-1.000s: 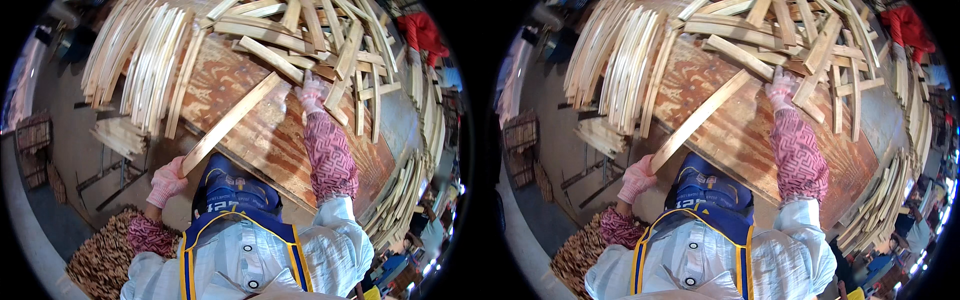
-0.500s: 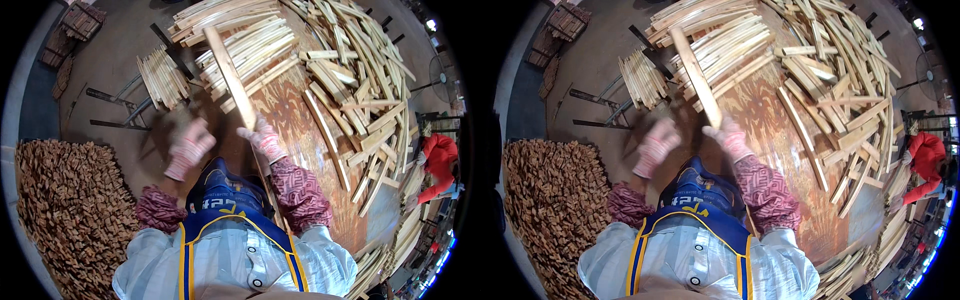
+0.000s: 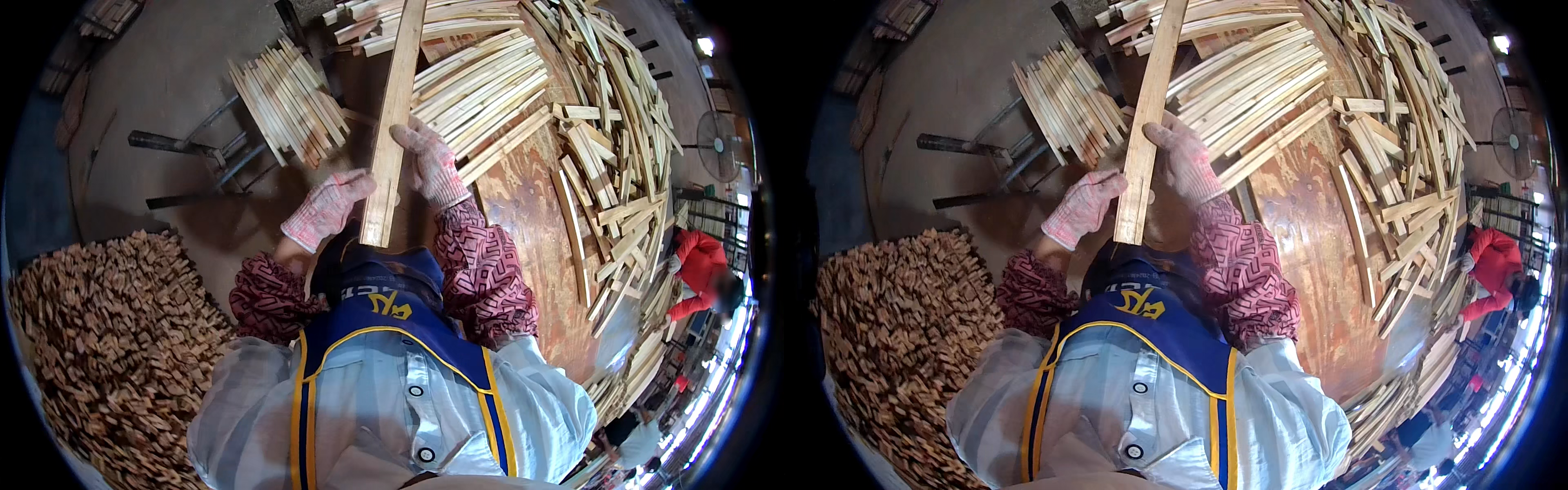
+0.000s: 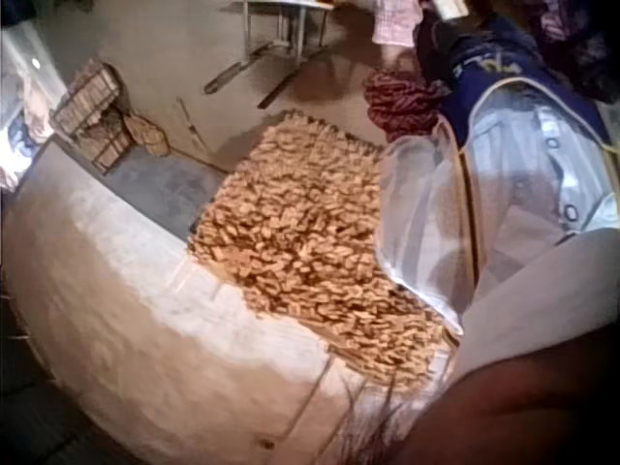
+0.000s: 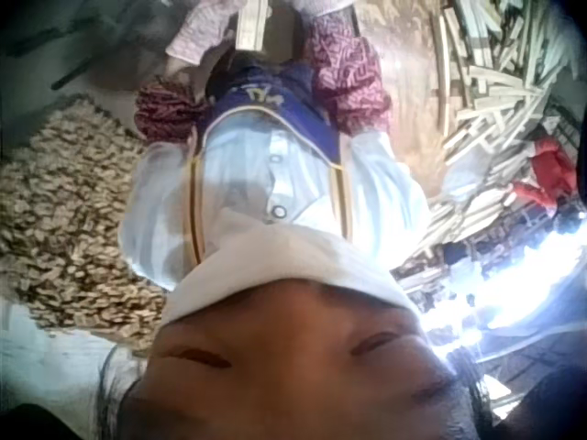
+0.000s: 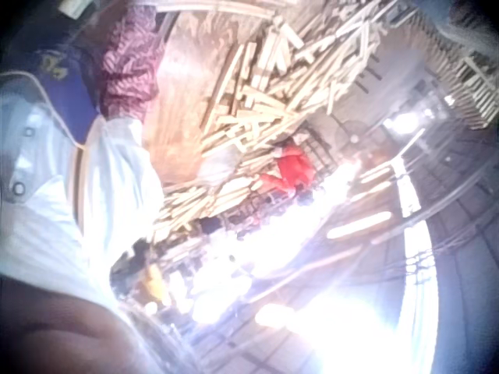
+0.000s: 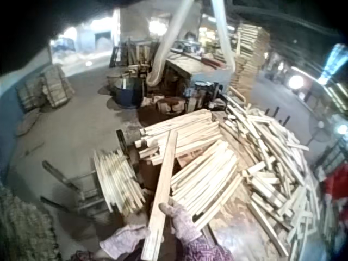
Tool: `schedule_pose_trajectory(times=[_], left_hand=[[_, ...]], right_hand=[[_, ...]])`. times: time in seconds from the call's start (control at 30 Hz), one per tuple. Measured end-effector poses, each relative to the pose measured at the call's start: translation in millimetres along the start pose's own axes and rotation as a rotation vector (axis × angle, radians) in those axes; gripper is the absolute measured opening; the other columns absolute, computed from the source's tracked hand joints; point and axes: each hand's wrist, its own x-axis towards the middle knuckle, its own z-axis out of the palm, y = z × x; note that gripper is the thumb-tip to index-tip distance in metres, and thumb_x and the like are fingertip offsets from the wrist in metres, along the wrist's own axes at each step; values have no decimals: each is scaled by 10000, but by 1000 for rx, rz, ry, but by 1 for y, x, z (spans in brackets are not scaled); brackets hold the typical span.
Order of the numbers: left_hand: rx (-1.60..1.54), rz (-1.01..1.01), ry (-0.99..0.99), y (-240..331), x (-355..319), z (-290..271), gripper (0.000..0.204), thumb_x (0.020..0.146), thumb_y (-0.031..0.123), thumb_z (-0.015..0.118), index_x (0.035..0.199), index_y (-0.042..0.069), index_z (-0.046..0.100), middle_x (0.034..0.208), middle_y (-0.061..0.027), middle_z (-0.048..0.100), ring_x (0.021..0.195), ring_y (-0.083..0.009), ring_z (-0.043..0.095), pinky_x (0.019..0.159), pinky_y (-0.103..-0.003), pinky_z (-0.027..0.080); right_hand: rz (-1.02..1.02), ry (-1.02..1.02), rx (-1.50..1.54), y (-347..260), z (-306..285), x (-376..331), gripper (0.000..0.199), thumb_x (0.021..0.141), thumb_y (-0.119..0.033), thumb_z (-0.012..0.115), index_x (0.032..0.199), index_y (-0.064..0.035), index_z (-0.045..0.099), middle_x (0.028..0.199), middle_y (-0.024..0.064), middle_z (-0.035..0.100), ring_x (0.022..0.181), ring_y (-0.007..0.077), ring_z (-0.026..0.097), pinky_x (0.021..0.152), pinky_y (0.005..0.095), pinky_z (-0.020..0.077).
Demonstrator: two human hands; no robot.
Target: The person picks up wooden strips from a pile on a table, aligns them, and stacks them into neat bundles. The person repeats this process, moving from a disorganized pile to organized stacks.
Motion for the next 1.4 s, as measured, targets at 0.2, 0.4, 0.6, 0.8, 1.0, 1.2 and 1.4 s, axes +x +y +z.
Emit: schedule_pose_trajectory(times=[0.2, 0.4, 0.6, 0.8, 1.0, 1.2, 1.4], left_hand=[[579, 188, -222, 52, 14, 13, 458, 853, 208, 665, 1248, 9, 544, 1029, -64, 653, 933, -138, 586, 845, -277, 459], [1685, 55, -210, -2, 46, 93, 510, 861, 388, 587, 1291, 131, 492, 938, -179, 668, 850, -374, 655, 716, -454, 526], [1614, 85, -871, -46, 66, 133, 686, 881, 571, 507, 1450, 216, 362, 1355, -160, 523, 1245, -330, 501, 1010, -463, 413], [1953, 224, -495, -80, 122, 172, 725, 843, 528, 567, 1431, 143, 388, 1432, -133, 429, 1318, -310, 384, 1103, -459, 281], [2477, 112, -35, -99, 192, 231, 822, 851, 408, 580, 1520, 148, 179, 1563, -174, 169, 1449, -380, 98, 1171, -530, 13], [2398, 411, 312, -118, 236, 163, 768, 803, 230, 609, 1486, 170, 264, 1516, -156, 249, 1393, -376, 228, 1165, -506, 128], [2043, 293, 375, -89, 221, 161, 715, 806, 287, 679, 1427, 168, 344, 1468, -146, 325, 1353, -352, 306, 1115, -469, 271]], right_hand=[[-128, 303, -183, -7, 19, -7, 363, 943, -114, 511, 1282, 13, 523, 1045, 143, 628, 949, 250, 607, 880, 358, 499], [-236, 1045, -698, 12, -72, -31, 869, 691, -360, 822, 1395, -47, 420, 1154, 195, 596, 1064, 270, 574, 922, 366, 465], [-125, 1815, -824, 51, -209, -251, 631, 692, -463, 767, 1139, -49, 601, 943, 136, 667, 885, 302, 648, 731, 431, 515], [340, 2233, -640, 135, -315, -482, 705, 681, -436, 780, 1235, -83, 522, 994, 162, 671, 889, 287, 665, 747, 394, 537], [408, 2015, -1116, 66, -390, -499, 728, 810, -323, 678, 1424, -74, 377, 1433, 199, 424, 1326, 303, 406, 1092, 371, 344], [413, 1562, -1566, -66, -473, -415, 737, 825, -342, 644, 1468, -163, 331, 1471, 152, 398, 1378, 272, 351, 1124, 443, 306], [510, 985, -1334, -109, -479, -350, 608, 902, -320, 600, 1429, -93, 399, 1409, 177, 466, 1317, 294, 420, 1014, 457, 405]])
